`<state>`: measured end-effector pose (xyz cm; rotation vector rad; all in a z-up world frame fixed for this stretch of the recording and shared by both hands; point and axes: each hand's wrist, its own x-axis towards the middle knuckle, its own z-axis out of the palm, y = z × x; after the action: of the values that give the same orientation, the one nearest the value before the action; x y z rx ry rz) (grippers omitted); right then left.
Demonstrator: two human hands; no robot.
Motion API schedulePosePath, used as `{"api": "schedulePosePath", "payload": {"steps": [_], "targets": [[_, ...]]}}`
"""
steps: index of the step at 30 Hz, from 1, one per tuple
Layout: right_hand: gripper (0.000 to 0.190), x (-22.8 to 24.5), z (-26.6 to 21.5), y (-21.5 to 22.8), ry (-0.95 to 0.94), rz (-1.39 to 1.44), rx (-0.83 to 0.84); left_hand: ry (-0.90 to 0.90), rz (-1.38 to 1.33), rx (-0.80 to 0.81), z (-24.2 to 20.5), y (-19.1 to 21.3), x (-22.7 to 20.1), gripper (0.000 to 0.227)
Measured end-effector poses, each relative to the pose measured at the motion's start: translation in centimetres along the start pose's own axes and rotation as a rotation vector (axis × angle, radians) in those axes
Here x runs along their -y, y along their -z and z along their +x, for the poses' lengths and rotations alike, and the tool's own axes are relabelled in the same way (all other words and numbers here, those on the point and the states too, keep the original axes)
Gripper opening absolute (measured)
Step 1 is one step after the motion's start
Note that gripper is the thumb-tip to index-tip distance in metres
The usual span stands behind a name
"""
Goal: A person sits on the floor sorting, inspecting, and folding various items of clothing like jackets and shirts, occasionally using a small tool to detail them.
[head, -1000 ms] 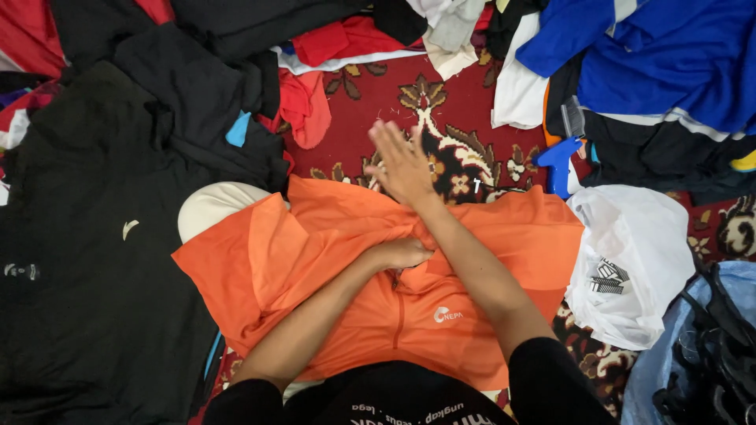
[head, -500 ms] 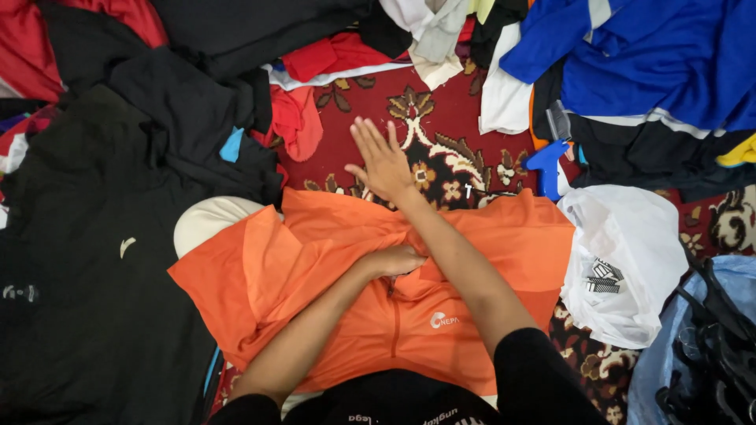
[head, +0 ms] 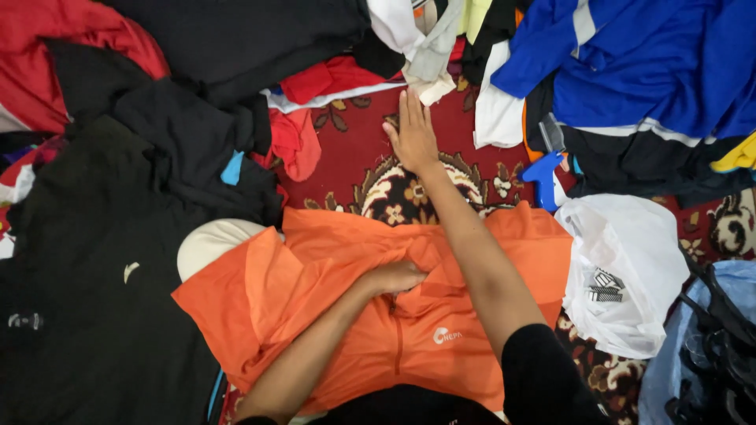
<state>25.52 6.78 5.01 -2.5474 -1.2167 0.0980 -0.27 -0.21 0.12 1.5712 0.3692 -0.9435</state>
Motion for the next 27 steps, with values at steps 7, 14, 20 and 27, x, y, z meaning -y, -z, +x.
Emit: {"api": "schedulePosePath", "payload": {"steps": [7, 14, 20, 27], "targets": [[0.080, -0.5, 1.2, -0.5, -0.051, -0.060, 0.141, -0.024, -0.024, 0.046, -0.6, 0.7, -1.4, 0.061], [0.073, 2.5, -6.2, 0.6, 0.215, 0.006, -0.081, -0.052, -0.016, -0.010, 0.5, 0.3, 0.2, 0.057], [0.053, 0.8, -6.9, 1.5, 0.070, 0.173, -0.280, -0.052, -0.054, -0.015, 0.8, 0.2, 0.8, 0.051], [0.074, -1.8, -7.6, -1.1, -0.026, -0.022, -0.210, -0.030, -0.083, 0.005, -0.6, 0.9, -0.7, 0.048]]}}
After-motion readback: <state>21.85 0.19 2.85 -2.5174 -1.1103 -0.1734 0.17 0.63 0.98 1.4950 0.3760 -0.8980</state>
